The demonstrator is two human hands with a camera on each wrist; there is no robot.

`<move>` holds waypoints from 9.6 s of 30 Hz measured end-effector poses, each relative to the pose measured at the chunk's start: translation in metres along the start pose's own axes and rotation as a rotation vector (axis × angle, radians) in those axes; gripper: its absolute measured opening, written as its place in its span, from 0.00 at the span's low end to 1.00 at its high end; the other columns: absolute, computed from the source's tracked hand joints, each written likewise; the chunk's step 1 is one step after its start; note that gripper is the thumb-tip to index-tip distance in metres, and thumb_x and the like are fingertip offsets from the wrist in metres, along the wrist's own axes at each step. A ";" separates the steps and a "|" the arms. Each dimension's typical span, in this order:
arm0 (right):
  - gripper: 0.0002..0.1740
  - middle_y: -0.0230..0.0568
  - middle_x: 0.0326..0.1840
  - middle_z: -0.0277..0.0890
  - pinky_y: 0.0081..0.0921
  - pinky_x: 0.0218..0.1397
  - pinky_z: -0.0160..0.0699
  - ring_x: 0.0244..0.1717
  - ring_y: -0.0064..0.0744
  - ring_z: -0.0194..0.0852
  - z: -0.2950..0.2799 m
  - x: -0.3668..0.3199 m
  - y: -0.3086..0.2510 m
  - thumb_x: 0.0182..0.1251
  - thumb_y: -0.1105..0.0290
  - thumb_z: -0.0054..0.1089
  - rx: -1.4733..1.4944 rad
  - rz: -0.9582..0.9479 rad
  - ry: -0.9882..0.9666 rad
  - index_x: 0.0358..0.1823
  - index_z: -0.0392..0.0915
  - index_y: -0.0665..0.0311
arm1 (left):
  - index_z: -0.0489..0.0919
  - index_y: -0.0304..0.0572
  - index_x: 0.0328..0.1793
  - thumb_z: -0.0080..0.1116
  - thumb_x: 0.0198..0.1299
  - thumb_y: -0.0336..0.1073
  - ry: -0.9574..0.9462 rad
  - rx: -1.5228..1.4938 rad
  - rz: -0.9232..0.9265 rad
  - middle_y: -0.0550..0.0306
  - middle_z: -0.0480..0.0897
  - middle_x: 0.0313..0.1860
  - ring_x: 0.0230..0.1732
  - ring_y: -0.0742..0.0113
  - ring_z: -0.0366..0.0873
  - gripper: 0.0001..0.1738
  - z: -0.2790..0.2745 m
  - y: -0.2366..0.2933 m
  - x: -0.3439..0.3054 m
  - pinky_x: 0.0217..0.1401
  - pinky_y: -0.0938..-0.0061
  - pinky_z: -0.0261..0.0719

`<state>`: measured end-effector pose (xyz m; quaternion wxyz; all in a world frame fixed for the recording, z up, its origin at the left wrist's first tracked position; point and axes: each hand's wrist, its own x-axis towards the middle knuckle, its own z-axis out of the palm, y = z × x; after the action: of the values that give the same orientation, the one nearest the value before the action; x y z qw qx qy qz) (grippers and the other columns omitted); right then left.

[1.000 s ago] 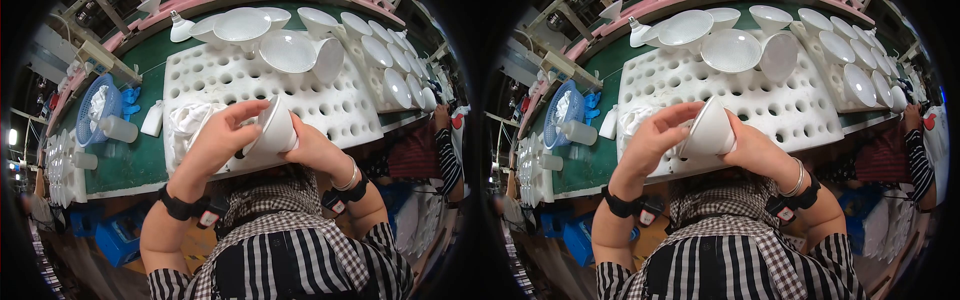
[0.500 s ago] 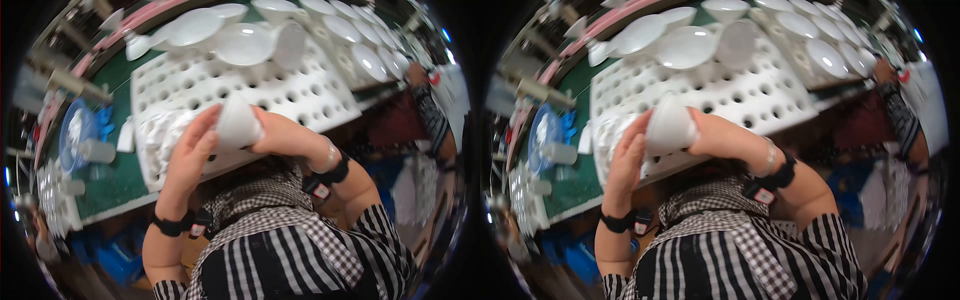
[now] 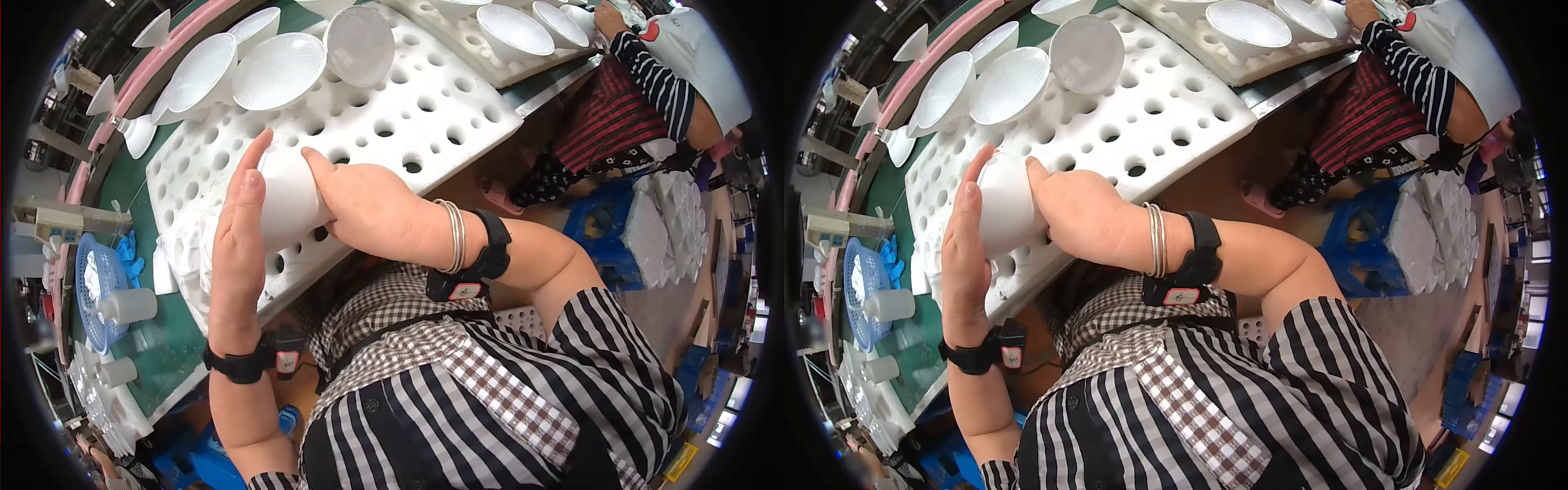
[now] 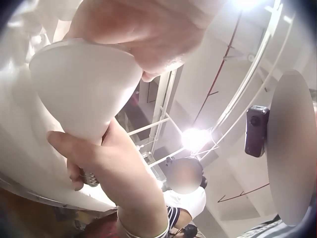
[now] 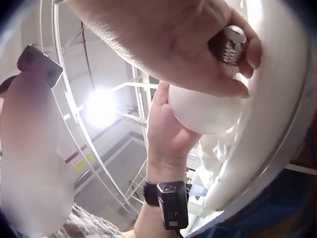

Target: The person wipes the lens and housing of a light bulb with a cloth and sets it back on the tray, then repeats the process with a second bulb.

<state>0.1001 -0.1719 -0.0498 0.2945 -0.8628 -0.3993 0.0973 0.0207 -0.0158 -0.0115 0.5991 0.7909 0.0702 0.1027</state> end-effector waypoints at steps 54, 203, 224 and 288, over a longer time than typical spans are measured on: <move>0.51 0.55 0.47 0.83 0.43 0.49 0.83 0.48 0.58 0.83 -0.001 0.001 0.026 0.48 0.66 0.80 0.433 -0.315 -0.013 0.74 0.61 0.59 | 0.65 0.37 0.79 0.73 0.54 0.36 0.003 -0.275 0.015 0.44 0.68 0.75 0.77 0.53 0.63 0.46 0.000 -0.010 -0.034 0.79 0.60 0.59; 0.17 0.40 0.42 0.87 0.32 0.47 0.84 0.43 0.33 0.86 0.026 0.041 0.034 0.59 0.64 0.69 1.113 -0.188 -0.160 0.50 0.81 0.59 | 0.85 0.53 0.59 0.62 0.62 0.32 0.022 0.806 0.748 0.63 0.84 0.62 0.69 0.53 0.74 0.18 -0.008 0.015 -0.029 0.65 0.57 0.67; 0.19 0.47 0.39 0.85 0.39 0.43 0.83 0.39 0.52 0.84 0.029 0.044 0.025 0.53 0.64 0.72 0.280 -0.451 0.118 0.47 0.82 0.58 | 0.85 0.43 0.58 0.61 0.62 0.27 0.180 0.571 0.599 0.51 0.85 0.60 0.66 0.46 0.76 0.18 -0.031 -0.013 0.005 0.69 0.58 0.71; 0.20 0.44 0.31 0.82 0.43 0.39 0.79 0.35 0.53 0.81 0.016 0.037 0.019 0.44 0.68 0.75 0.394 -0.590 -0.022 0.42 0.80 0.60 | 0.84 0.35 0.46 0.69 0.50 0.38 -0.003 0.290 0.164 0.49 0.84 0.46 0.49 0.58 0.82 0.19 -0.017 0.038 -0.021 0.55 0.68 0.78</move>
<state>0.1302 -0.1467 -0.0713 0.4665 -0.6358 -0.6079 0.0925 -0.0047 -0.0155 0.0272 0.4685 0.8723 0.0187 0.1387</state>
